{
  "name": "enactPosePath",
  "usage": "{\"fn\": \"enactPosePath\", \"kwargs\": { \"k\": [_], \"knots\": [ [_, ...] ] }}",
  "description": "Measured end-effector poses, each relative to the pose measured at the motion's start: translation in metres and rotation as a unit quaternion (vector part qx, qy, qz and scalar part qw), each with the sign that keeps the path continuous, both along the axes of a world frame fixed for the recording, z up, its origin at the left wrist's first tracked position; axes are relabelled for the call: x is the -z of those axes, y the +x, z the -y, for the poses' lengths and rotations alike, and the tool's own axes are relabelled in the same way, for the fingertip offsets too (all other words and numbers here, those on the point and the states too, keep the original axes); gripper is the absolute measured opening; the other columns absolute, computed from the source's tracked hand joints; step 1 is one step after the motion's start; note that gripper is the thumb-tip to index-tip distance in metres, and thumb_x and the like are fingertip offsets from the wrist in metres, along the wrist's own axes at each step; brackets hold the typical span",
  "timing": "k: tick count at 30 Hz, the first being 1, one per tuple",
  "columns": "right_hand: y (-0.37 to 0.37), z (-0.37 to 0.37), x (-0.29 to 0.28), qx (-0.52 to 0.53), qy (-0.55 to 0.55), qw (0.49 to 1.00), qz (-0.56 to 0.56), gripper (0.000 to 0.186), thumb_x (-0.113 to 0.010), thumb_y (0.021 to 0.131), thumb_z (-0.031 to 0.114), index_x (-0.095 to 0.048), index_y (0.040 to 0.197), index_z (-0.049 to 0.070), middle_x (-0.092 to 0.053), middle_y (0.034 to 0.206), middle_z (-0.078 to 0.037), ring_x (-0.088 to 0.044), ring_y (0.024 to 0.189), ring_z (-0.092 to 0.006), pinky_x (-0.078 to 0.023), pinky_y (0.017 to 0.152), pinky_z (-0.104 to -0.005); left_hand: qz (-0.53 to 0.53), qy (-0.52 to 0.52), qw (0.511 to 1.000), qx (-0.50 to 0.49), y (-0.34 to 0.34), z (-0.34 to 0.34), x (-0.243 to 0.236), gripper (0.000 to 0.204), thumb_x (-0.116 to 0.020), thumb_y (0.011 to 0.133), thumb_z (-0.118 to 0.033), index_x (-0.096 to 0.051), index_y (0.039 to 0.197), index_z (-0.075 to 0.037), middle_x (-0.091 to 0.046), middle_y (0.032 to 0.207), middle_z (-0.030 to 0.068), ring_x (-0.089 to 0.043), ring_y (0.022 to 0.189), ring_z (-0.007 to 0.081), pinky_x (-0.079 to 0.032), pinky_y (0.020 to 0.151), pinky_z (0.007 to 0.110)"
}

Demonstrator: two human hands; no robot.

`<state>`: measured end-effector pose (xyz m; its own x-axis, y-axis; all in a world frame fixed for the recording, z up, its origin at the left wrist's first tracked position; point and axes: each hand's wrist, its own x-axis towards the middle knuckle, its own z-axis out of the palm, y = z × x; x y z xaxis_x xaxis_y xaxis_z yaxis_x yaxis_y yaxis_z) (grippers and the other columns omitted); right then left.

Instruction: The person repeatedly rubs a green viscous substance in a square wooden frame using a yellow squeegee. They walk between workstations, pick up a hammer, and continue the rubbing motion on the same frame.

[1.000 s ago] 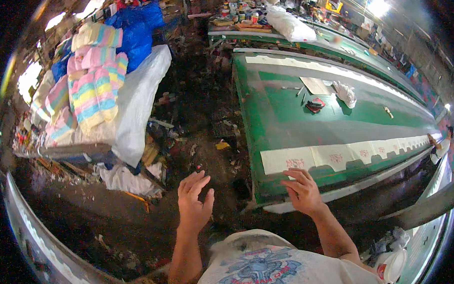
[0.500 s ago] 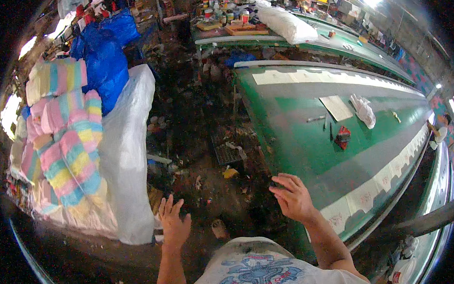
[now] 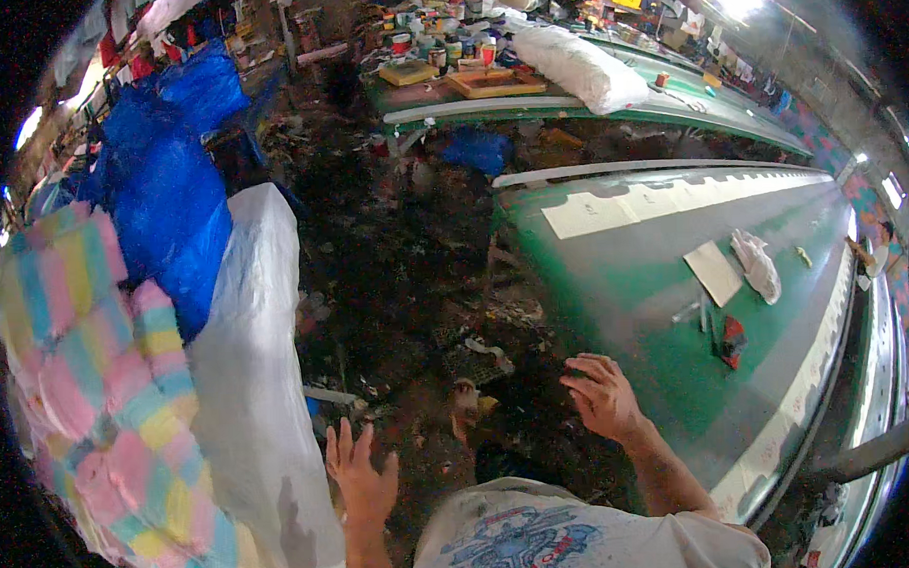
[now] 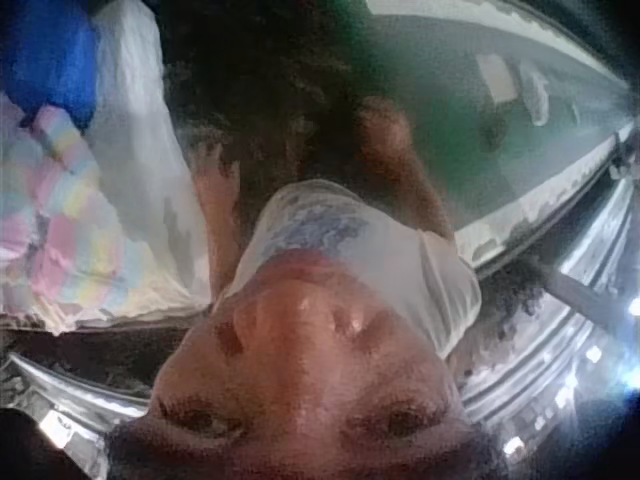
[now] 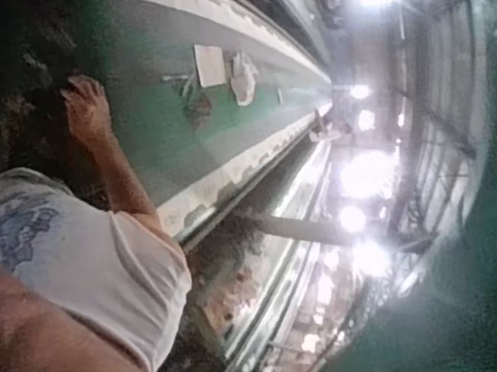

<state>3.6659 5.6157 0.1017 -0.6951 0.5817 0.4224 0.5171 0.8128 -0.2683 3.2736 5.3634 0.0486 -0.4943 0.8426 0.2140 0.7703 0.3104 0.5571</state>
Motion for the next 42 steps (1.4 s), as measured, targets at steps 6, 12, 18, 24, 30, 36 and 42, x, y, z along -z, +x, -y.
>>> {"fn": "enactPosePath", "kwargs": {
  "k": [6,12,18,24,30,36,42],
  "knots": [
    [-0.096,-0.174,0.019,-0.019,0.027,0.997,-0.073,0.04,-0.08,0.092,0.003,-0.078,0.131,0.012,-0.073,0.142,-0.014,-0.069,0.131,-0.0417,-0.057,0.111,-0.0556,-0.069,0.038,0.996,0.038,-0.106,-0.166,-0.016,0.064,-0.088,0.09,-0.022,-0.07,0.15,-0.01,-0.048,0.176,0.0223,-0.037,0.164,0.0518,-0.029,0.133,0.066],
    [-0.227,-0.384,-0.185,-0.052,0.246,0.936,-0.248,0.035,-0.069,0.102,-0.001,-0.074,0.137,0.003,-0.074,0.14,-0.024,-0.071,0.132,-0.0412,-0.059,0.11,-0.0531,-0.089,0.044,0.994,0.051,-0.206,-0.323,-0.061,0.058,-0.087,0.09,-0.019,-0.072,0.145,-0.008,-0.052,0.172,0.025,-0.04,0.163,0.0501,-0.034,0.132,0.064],
    [-0.321,-0.528,-0.333,-0.012,0.51,0.824,-0.246,0.045,-0.069,0.106,0.027,-0.07,0.139,-0.004,-0.075,0.138,-0.024,-0.068,0.132,-0.0419,-0.052,0.115,-0.0569,-0.043,0.022,0.999,-0.023,-0.289,-0.428,-0.076,0.056,-0.085,0.092,-0.018,-0.072,0.144,-0.005,-0.051,0.173,0.0226,-0.037,0.165,0.0485,-0.03,0.135,0.062],
    [-0.413,-0.626,-0.394,0.024,0.608,0.777,-0.158,0.044,-0.064,0.107,0.033,-0.07,0.132,-0.003,-0.075,0.134,-0.024,-0.07,0.127,-0.04,-0.054,0.111,-0.0555,0.024,0.029,0.998,-0.048,-0.398,-0.532,-0.016,0.053,-0.084,0.095,-0.017,-0.073,0.145,-0.006,-0.052,0.173,0.021,-0.039,0.164,0.0468,-0.031,0.135,0.061],
    [-0.523,-0.706,-0.438,0.057,0.641,0.759,-0.1,0.046,-0.058,0.108,0.039,-0.07,0.125,-0.002,-0.076,0.129,-0.023,-0.072,0.122,-0.0381,-0.056,0.108,-0.054,0.047,0.122,0.991,-0.023,-0.521,-0.665,-0.017,0.052,-0.084,0.097,-0.02,-0.073,0.146,-0.007,-0.052,0.173,0.0218,-0.04,0.162,0.0462,-0.032,0.134,0.06],
    [-0.644,-0.81,-0.451,0.066,0.632,0.769,-0.072,0.05,-0.052,0.109,0.045,-0.07,0.118,0.0,-0.076,0.125,-0.023,-0.073,0.117,-0.0362,-0.058,0.104,-0.0526,0.034,0.077,0.996,-0.021,-0.621,-0.738,-0.042,0.052,-0.083,0.095,-0.019,-0.074,0.144,-0.005,-0.053,0.172,0.0214,-0.045,0.159,0.0452,-0.036,0.132,0.059],
    [-0.745,-0.922,-0.46,0.06,0.64,0.765,-0.039,0.056,-0.046,0.11,0.052,-0.07,0.111,0.001,-0.077,0.12,-0.022,-0.075,0.112,-0.0343,-0.06,0.101,-0.0511,0.123,0.096,0.984,-0.092,-0.683,-0.809,-0.042,0.052,-0.084,0.093,-0.014,-0.073,0.143,-0.004,-0.055,0.17,0.0213,-0.048,0.156,0.0441,-0.038,0.131,0.059]
  ]
}}
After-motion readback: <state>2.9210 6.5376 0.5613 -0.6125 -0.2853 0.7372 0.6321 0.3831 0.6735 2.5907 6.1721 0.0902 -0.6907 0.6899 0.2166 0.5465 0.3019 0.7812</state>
